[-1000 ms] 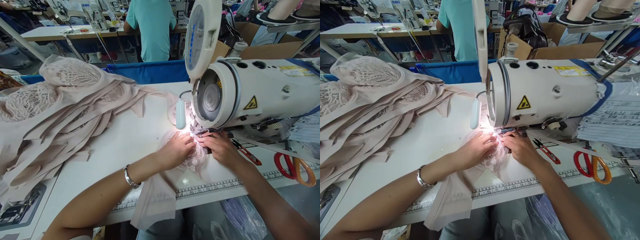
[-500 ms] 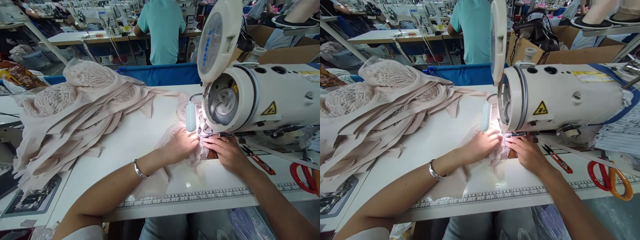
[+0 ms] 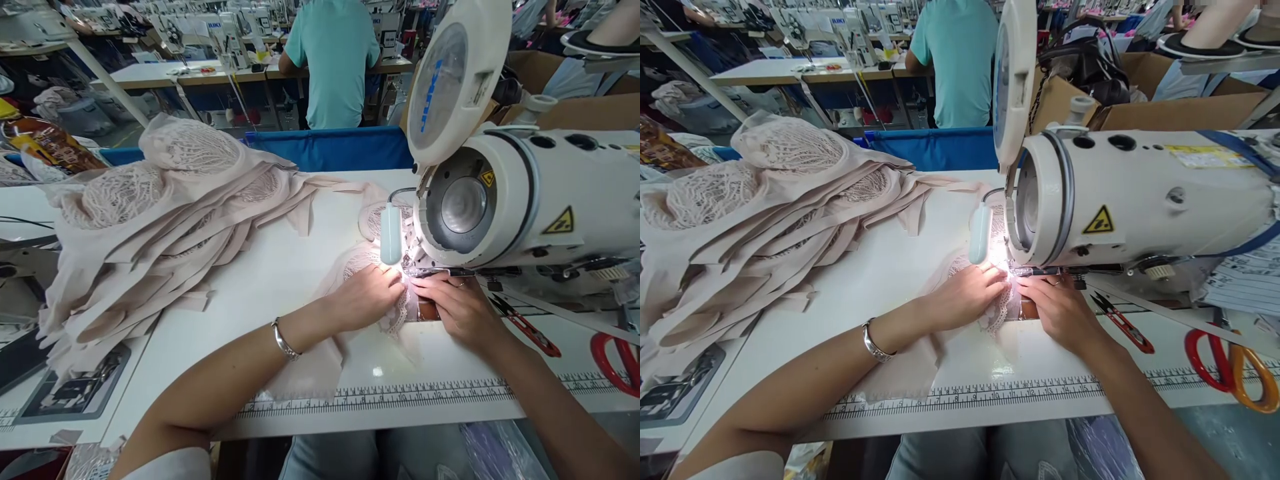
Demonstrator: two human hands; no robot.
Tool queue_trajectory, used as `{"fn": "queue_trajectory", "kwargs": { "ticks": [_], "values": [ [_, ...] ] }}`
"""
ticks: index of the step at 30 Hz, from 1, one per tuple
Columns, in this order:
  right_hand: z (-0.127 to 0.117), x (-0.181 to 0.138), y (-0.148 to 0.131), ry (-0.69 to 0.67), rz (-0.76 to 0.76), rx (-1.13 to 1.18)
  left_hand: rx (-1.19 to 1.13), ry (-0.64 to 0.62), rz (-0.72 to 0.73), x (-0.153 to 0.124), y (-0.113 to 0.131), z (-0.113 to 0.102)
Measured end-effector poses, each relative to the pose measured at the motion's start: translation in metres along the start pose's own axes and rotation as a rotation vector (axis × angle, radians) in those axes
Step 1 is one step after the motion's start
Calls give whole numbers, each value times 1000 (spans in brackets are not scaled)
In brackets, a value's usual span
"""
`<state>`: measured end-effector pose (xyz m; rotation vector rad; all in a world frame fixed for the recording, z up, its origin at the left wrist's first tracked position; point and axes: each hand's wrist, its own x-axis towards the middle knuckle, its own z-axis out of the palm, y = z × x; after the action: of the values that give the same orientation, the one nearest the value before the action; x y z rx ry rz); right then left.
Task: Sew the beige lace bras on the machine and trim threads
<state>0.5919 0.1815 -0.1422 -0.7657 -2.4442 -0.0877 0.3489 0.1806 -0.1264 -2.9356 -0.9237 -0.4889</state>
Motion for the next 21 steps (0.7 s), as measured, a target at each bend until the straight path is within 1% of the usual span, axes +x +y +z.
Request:
{"fn": "queue_trajectory", "kwargs": {
  "ticks": [4, 7, 10, 14, 17, 21],
  "values": [
    [-3, 3, -4, 15, -21, 36, 13, 2, 19, 0, 1, -4],
    [-7, 5, -7, 4, -32, 22, -8, 10, 34, -1, 1, -6],
    [-9, 6, -8, -4, -1, -5, -8, 15, 26, -1, 0, -5],
    [-8, 6, -8, -49, 36, -50, 2, 34, 18, 1, 0, -3],
    [-8, 6, -9, -35, 14, -56, 12, 18, 5, 1, 1, -3],
    [-8, 7, -10, -21, 2, -57, 25, -23, -49, 0, 1, -6]
  ]
}}
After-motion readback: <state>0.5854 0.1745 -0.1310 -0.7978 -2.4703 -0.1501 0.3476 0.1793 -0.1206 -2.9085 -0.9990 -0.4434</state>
